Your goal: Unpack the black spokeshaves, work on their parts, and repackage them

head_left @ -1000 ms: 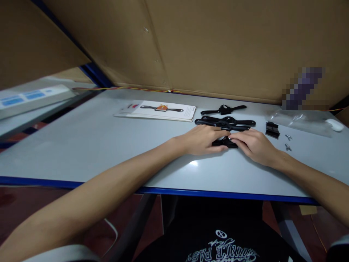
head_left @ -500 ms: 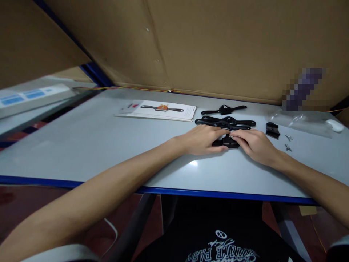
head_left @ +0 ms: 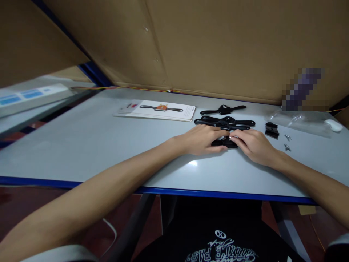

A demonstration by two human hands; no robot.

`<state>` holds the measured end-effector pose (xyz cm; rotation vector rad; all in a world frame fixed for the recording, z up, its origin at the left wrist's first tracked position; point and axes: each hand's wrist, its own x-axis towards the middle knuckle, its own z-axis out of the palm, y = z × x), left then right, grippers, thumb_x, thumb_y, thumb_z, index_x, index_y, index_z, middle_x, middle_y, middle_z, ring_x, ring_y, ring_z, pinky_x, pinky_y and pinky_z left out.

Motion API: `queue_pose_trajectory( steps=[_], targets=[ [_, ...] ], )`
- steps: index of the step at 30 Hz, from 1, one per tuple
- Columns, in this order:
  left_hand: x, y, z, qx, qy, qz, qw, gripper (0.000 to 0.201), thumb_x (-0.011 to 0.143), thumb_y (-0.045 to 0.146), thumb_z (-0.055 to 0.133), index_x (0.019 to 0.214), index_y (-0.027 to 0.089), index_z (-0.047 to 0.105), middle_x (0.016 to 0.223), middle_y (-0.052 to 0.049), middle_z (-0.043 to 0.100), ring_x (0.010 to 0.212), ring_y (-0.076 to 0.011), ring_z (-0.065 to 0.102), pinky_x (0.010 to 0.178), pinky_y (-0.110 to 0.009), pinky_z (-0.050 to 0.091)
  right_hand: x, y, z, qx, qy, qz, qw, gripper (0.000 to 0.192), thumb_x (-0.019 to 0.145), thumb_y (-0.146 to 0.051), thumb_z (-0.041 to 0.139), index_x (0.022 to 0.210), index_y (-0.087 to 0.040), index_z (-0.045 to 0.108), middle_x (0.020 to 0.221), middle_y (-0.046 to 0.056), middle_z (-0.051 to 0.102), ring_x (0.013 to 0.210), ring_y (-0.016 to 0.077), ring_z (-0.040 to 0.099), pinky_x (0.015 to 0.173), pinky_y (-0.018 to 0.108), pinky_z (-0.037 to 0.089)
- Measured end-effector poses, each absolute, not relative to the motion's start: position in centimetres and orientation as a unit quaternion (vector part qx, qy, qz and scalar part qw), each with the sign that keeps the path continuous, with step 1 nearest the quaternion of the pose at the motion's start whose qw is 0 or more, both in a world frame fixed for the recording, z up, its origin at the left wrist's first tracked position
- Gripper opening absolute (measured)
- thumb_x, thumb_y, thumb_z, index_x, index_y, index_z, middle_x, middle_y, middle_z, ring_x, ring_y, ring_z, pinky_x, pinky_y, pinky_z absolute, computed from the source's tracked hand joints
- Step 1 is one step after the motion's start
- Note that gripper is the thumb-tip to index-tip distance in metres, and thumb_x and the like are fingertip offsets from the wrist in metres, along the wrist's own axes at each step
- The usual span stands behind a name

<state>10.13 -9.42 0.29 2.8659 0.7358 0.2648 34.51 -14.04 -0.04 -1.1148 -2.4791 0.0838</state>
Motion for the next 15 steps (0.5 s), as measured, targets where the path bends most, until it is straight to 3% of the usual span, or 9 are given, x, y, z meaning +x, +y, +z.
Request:
queue_pose_trajectory(
  steps=[7,15],
  targets=[
    [10.24,-9.32,0.18,0.962,0.241,0.104,0.079,0.045,0.104,0.052,0.046,0.119,0.014,0.066,0.104,-0.012,0.075,0.084,-0.0248,0.068,0.068,-0.035,0.048,34.08,-14.1,-0.15,-0.403,-0.888,0.038,0.22,0.031,0.111,-0.029,0.043,0.11,-0.02,0.073,0.104,0.008,0.081,0.089,0.0229,0.074,0.082,0.039,0.05],
    [10.38,-9.5,0.51,0.957,0.259,0.097,0.088,0.042,0.102,0.052,0.049,0.114,0.015,0.064,0.087,-0.008,0.071,0.075,-0.0234,0.064,0.063,-0.034,0.042,33.91,-14.3,0.01,-0.372,-0.896,-0.008,0.242,0.03,0.109,-0.025,0.046,0.104,-0.017,0.075,0.094,0.01,0.072,0.085,0.0224,0.063,0.081,0.037,0.049]
  ],
)
